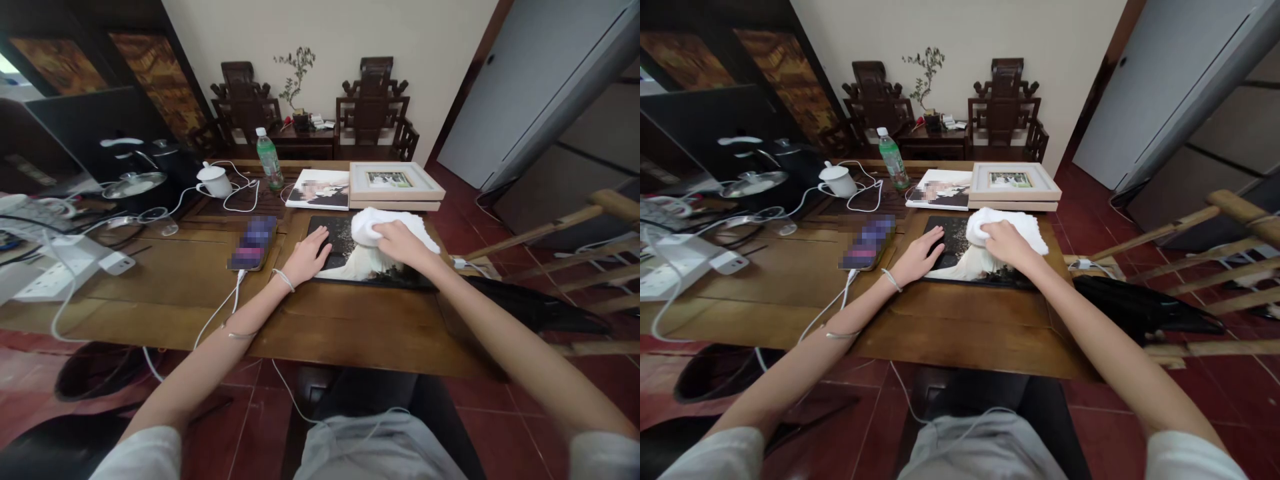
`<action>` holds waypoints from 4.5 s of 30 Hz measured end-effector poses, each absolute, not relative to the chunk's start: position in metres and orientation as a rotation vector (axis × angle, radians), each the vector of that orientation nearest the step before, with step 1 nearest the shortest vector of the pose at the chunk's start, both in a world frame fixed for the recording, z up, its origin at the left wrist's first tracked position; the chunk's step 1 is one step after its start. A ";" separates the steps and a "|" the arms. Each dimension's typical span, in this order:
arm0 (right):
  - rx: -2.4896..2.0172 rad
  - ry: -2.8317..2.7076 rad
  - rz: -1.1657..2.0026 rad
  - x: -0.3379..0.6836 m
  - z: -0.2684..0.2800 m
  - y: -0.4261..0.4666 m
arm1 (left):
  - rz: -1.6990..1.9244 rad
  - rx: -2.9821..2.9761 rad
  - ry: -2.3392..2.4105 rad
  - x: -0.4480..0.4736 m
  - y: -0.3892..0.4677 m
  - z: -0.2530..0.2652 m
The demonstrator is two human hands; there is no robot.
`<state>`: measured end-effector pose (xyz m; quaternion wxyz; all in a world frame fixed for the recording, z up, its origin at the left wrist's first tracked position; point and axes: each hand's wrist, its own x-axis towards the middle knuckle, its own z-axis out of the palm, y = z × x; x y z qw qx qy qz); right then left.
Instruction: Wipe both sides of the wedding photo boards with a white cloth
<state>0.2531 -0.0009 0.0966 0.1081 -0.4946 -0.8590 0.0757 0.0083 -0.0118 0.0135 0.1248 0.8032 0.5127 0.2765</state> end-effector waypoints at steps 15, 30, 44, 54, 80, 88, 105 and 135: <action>-1.246 -2.648 0.260 0.134 0.103 0.059 | 0.835 2.389 1.463 0.000 -0.009 0.012; -1.431 -2.574 0.107 0.308 0.074 -0.020 | 0.833 2.331 1.497 0.004 -0.012 0.011; -1.392 -2.590 0.252 0.302 0.084 -0.068 | 0.828 2.328 1.488 0.002 -0.011 0.011; -1.487 -2.381 0.214 0.312 0.093 0.040 | 0.818 2.329 1.488 0.001 -0.013 0.011; -1.431 -2.465 0.281 0.253 0.095 0.021 | 0.789 2.345 1.485 0.001 -0.012 0.012; -1.472 -2.531 0.272 0.236 0.079 -0.029 | 0.798 2.344 1.489 0.002 -0.011 0.010; -1.432 -2.525 0.338 0.220 0.098 -0.002 | 0.777 2.345 1.489 0.000 -0.011 0.011; -1.485 -2.480 0.196 0.213 0.092 0.013 | 0.889 2.321 1.435 0.004 -0.010 0.013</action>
